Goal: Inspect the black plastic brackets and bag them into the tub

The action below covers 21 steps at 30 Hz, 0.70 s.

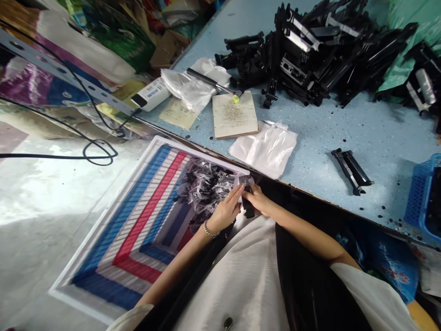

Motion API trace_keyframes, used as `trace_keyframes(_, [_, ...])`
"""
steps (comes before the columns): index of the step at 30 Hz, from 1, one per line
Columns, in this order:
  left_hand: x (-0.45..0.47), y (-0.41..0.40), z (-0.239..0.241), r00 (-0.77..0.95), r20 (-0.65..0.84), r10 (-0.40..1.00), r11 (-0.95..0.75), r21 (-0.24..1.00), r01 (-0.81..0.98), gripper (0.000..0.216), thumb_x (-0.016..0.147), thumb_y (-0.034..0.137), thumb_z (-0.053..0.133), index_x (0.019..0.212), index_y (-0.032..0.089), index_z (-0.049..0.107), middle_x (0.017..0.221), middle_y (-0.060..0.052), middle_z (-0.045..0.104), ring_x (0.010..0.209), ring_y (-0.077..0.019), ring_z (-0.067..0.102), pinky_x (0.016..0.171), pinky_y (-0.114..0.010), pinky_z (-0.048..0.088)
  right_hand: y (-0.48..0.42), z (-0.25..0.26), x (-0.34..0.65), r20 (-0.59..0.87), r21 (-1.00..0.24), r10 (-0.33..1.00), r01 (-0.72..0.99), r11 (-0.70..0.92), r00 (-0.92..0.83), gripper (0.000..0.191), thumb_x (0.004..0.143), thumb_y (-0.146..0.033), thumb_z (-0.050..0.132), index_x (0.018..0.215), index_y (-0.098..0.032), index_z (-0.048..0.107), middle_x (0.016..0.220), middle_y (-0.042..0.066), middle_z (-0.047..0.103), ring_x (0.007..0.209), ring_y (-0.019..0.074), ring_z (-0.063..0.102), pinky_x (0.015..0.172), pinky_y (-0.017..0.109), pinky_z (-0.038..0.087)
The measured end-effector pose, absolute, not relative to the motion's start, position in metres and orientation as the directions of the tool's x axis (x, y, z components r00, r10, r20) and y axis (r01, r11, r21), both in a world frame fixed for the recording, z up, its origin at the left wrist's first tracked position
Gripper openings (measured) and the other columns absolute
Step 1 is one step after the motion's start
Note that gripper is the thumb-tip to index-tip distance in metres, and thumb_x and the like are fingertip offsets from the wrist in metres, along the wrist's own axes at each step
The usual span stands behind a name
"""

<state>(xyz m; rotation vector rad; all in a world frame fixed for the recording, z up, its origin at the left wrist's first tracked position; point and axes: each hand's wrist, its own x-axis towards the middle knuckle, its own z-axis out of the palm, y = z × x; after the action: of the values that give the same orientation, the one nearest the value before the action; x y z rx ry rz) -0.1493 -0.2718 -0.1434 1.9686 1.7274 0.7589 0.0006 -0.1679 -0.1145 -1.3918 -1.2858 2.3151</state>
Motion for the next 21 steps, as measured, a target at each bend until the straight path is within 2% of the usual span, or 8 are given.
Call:
trace_keyframes(3, [-0.139, -0.284, -0.154, 0.002, 0.072, 0.997, -0.051, 0.689, 0.723, 0.085, 0.089, 0.002, 0.041, 0.166, 0.028, 0.014, 0.165, -0.014, 0.038, 0.146, -0.0270, 0.049, 0.110, -0.042, 0.055, -0.172, -0.120, 0.016, -0.649, -0.738, 0.516, 0.299, -0.604, -0.559, 0.047, 0.092, -0.048, 0.066, 0.133, -0.026, 0.060, 0.151, 0.010, 0.048, 0.131, 0.0272, 0.054, 0.091, 0.039, 0.062])
trace_keyframes(5, [-0.136, -0.293, -0.160, -0.064, 0.012, 0.998, 0.035, 0.725, 0.688, 0.083, 0.089, 0.004, 0.042, 0.165, 0.026, 0.018, 0.165, -0.015, 0.038, 0.145, -0.0278, 0.050, 0.109, -0.043, 0.056, -0.173, -0.124, 0.029, -0.692, -0.688, 0.432, 0.346, -0.637, -0.579, 0.050, 0.092, -0.051, 0.065, 0.133, -0.024, 0.060, 0.151, 0.011, 0.047, 0.130, 0.0293, 0.054, 0.085, 0.041, 0.063])
trace_keyframes(7, [-0.133, -0.301, -0.164, -0.093, -0.038, 0.995, 0.089, 0.759, 0.645, 0.083, 0.087, 0.005, 0.045, 0.164, 0.026, 0.023, 0.163, -0.015, 0.040, 0.143, -0.0284, 0.053, 0.110, -0.045, 0.055, -0.173, -0.127, 0.038, -0.691, -0.696, 0.415, 0.390, -0.602, -0.592, 0.047, 0.091, -0.053, 0.066, 0.128, -0.024, 0.064, 0.148, 0.011, 0.050, 0.125, 0.0290, 0.057, 0.082, 0.040, 0.063])
trace_keyframes(12, [-0.122, -0.306, -0.160, -0.055, -0.034, 0.998, 0.059, 0.832, 0.551, 0.082, 0.079, 0.012, 0.064, 0.156, 0.020, 0.039, 0.150, -0.017, 0.051, 0.139, -0.0308, 0.054, 0.115, -0.049, 0.051, -0.169, -0.120, 0.032, -0.474, -0.878, 0.498, 0.436, -0.199, -0.726, 0.025, 0.092, -0.045, 0.066, 0.098, -0.022, 0.075, 0.112, 0.010, 0.069, 0.112, 0.0280, 0.063, 0.106, 0.044, 0.049])
trace_keyframes(15, [-0.126, -0.304, -0.149, -0.177, -0.098, 0.979, 0.176, 0.848, 0.500, 0.063, 0.083, 0.021, 0.068, 0.144, 0.017, 0.052, 0.142, -0.015, 0.057, 0.123, -0.0282, 0.064, 0.096, -0.037, 0.061, -0.168, -0.107, 0.018, -0.370, -0.910, 0.505, 0.412, -0.030, -0.780, 0.018, 0.090, -0.038, 0.069, 0.097, -0.023, 0.076, 0.113, 0.010, 0.070, 0.114, 0.0282, 0.064, 0.114, 0.045, 0.042])
trace_keyframes(17, [-0.142, -0.309, -0.144, -0.260, -0.166, 0.951, 0.275, 0.839, 0.469, 0.056, 0.085, 0.027, 0.069, 0.138, 0.014, 0.057, 0.135, -0.015, 0.060, 0.098, -0.0225, 0.071, 0.077, -0.030, 0.062, -0.169, -0.100, 0.012, -0.359, -0.922, 0.453, 0.387, -0.033, -0.816, 0.022, 0.092, -0.037, 0.068, 0.105, -0.023, 0.076, 0.120, 0.010, 0.070, 0.115, 0.0268, 0.065, 0.112, 0.044, 0.045])
trace_keyframes(19, [-0.169, -0.321, -0.147, -0.347, -0.246, 0.905, 0.395, 0.788, 0.471, 0.053, 0.084, 0.032, 0.070, 0.131, 0.012, 0.060, 0.125, -0.014, 0.065, 0.080, -0.0180, 0.070, 0.071, -0.030, 0.059, -0.170, -0.097, 0.009, -0.393, -0.919, 0.377, 0.370, -0.135, -0.839, 0.027, 0.095, -0.040, 0.063, 0.111, -0.021, 0.075, 0.119, 0.010, 0.072, 0.108, 0.0243, 0.068, 0.102, 0.042, 0.053])
trace_keyframes(21, [-0.201, -0.336, -0.159, -0.436, -0.355, 0.827, 0.553, 0.654, 0.516, 0.051, 0.082, 0.034, 0.072, 0.127, 0.013, 0.063, 0.121, -0.012, 0.069, 0.087, -0.0203, 0.071, 0.078, -0.031, 0.059, -0.172, -0.100, 0.010, -0.436, -0.896, 0.335, 0.368, -0.248, -0.835, 0.030, 0.095, -0.042, 0.062, 0.113, -0.020, 0.074, 0.113, 0.008, 0.074, 0.099, 0.0215, 0.071, 0.091, 0.038, 0.058])
